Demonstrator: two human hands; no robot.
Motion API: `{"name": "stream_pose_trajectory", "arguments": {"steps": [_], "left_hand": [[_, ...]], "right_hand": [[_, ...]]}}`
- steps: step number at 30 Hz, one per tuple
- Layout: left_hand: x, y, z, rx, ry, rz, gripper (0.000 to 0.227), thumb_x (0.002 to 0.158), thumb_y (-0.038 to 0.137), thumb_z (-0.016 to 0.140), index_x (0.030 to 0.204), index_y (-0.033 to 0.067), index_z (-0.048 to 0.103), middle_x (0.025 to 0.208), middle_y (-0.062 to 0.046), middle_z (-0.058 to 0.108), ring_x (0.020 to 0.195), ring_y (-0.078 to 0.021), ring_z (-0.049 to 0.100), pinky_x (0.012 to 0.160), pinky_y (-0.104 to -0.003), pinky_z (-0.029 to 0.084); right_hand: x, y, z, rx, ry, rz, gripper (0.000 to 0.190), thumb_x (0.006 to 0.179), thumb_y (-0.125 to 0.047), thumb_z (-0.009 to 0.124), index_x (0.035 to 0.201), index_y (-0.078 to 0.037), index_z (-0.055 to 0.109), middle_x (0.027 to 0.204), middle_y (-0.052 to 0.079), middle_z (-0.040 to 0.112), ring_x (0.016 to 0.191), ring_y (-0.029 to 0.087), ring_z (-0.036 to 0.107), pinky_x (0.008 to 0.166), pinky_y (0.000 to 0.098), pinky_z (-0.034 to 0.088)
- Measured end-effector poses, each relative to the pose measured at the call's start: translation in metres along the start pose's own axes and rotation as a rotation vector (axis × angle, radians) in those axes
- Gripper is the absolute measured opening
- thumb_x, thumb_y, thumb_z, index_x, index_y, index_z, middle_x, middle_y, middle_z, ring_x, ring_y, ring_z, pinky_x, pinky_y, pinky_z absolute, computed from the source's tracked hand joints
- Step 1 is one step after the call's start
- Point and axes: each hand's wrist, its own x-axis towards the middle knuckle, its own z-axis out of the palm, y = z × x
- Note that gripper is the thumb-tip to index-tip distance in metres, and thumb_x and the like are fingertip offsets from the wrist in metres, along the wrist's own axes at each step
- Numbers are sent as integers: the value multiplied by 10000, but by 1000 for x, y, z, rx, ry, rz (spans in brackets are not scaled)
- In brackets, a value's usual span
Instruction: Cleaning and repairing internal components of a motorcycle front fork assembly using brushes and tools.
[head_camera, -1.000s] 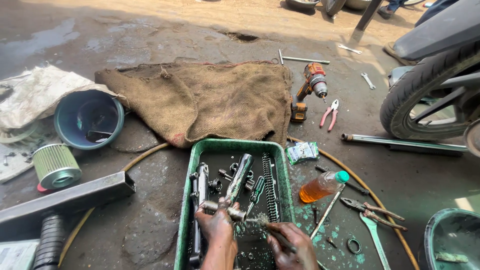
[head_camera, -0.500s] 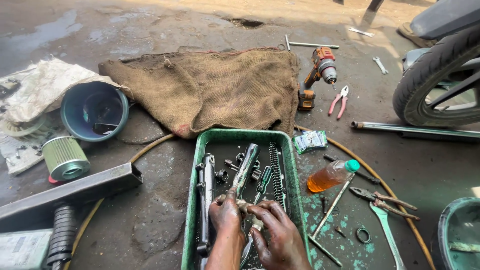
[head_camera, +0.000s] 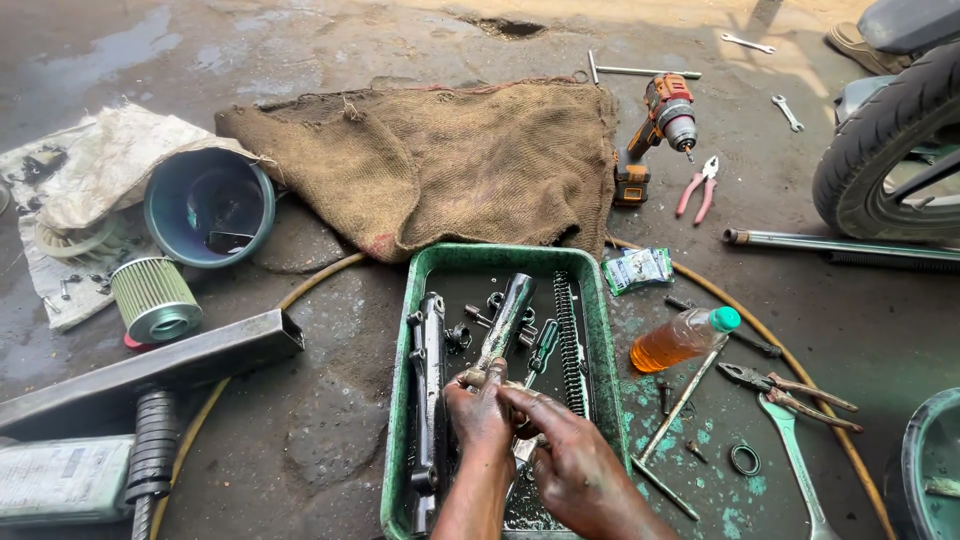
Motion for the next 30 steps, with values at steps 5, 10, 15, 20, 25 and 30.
{"name": "stream_pose_trajectory", "arguments": {"steps": [5, 10, 15, 20, 25, 30], "left_hand": [[-6, 6, 7, 113, -21, 6, 321, 930, 222, 700, 1099, 103, 453, 865, -66, 591, 694, -172, 639, 547, -321, 560], [12, 1, -2, 45, 40, 84, 355, 927, 213, 704, 1096, 79, 421, 766, -104, 614, 547, -193, 587, 452, -322, 458], [0, 3, 6, 66, 20, 24, 370, 919, 229, 717, 1134, 113, 439, 793, -118, 629, 564, -195, 596, 459, -299, 472], [22, -26, -2, 253, 23, 193, 453, 923, 294, 804, 1117, 41, 483, 917, -107, 648, 739, -158, 651, 569, -290, 565], [-8, -2, -2, 222, -137, 7, 373, 930, 276, 704, 1131, 113, 434, 927, -98, 611, 669, -161, 667, 490, -273, 567], [-6, -6, -4, 204, -148, -39, 332, 930, 286, 707, 1103, 74, 520, 855, -98, 652, 560, -136, 633, 417, -249, 481]], "right_hand": [[0, -8, -2, 117, 52, 306, 641, 814, 65, 631, 1422, -135, 589, 1176, 110, 786, 1103, 228, 785, 949, 338, 606], [-10, 7, 13, 79, 241, 318, 519, 835, -5, 691, 1338, -121, 630, 1194, 108, 768, 1081, 224, 782, 907, 333, 609], [-6, -15, 4, 4, 218, 145, 612, 774, 15, 701, 1364, -99, 585, 1345, 125, 641, 1202, 261, 676, 924, 362, 603], [-4, -16, 6, -72, 61, -19, 806, 705, 42, 690, 1462, -128, 472, 1532, 126, 476, 1377, 335, 518, 1070, 442, 518], [7, -5, -5, -142, -24, 137, 914, 687, 37, 707, 1528, -186, 425, 1614, 120, 396, 1419, 340, 442, 1105, 466, 421], [10, 19, -12, -256, 119, 179, 738, 767, -29, 766, 1453, -157, 526, 1520, 168, 492, 1328, 331, 508, 1085, 465, 429]]}}
